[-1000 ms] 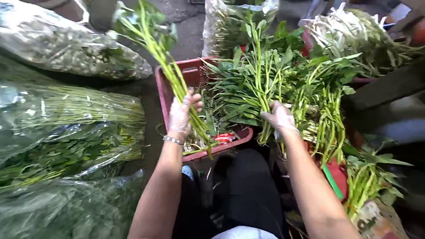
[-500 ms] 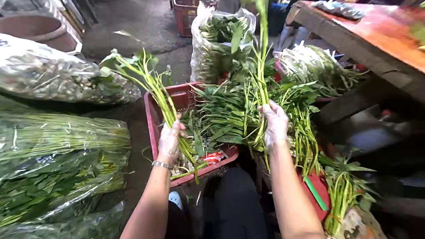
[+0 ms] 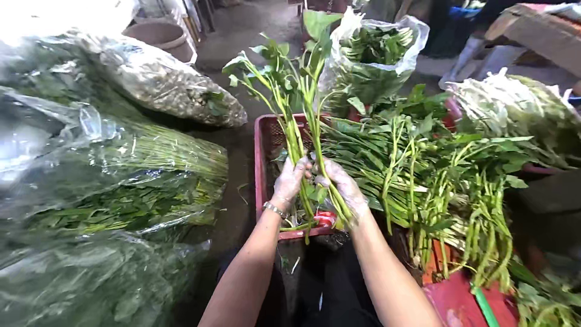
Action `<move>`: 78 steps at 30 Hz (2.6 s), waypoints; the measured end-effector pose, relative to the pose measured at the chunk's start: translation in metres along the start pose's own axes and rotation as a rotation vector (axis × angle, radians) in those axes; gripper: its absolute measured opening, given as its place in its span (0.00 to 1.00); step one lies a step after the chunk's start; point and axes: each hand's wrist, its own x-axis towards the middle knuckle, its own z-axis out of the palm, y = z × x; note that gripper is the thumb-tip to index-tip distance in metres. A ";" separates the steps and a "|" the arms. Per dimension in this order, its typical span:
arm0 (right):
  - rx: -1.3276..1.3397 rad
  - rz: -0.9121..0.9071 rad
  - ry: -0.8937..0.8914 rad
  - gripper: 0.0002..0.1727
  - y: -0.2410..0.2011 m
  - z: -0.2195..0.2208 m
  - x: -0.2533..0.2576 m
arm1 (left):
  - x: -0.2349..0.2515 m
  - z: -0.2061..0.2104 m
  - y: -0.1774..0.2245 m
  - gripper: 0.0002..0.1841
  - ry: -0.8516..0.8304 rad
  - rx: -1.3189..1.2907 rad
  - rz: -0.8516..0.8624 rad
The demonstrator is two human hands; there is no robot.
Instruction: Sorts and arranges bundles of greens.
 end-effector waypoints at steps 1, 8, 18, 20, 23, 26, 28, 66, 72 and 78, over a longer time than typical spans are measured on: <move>0.006 0.008 0.012 0.15 0.008 0.000 0.006 | -0.001 -0.001 0.000 0.24 -0.013 -0.007 -0.006; -0.290 -0.063 0.283 0.18 0.013 0.021 0.026 | -0.006 0.001 0.006 0.22 0.089 0.250 -0.145; -0.897 -0.224 0.317 0.14 -0.007 0.025 0.015 | 0.000 0.005 -0.008 0.23 0.045 -0.080 0.033; -0.879 -0.179 0.240 0.16 -0.013 0.023 0.003 | 0.003 0.005 -0.010 0.22 0.049 -0.113 0.063; -0.874 -0.168 0.097 0.17 -0.010 0.015 -0.006 | 0.004 0.003 -0.012 0.23 0.060 -0.138 0.085; -0.839 -0.208 0.134 0.09 0.003 0.024 -0.010 | 0.000 0.000 -0.011 0.28 0.082 -0.082 0.051; -0.951 -0.250 0.065 0.13 0.008 0.025 -0.016 | 0.005 -0.003 -0.009 0.25 0.135 -0.039 0.014; -1.765 -0.565 0.133 0.23 -0.002 0.038 0.001 | 0.007 -0.024 0.002 0.31 0.385 -0.146 0.185; -1.813 -0.773 0.058 0.05 0.036 0.043 0.035 | 0.013 -0.022 0.004 0.30 0.441 -0.195 0.075; -1.751 -0.367 -0.023 0.12 0.015 0.041 -0.012 | 0.023 -0.054 0.008 0.30 0.525 -0.248 0.045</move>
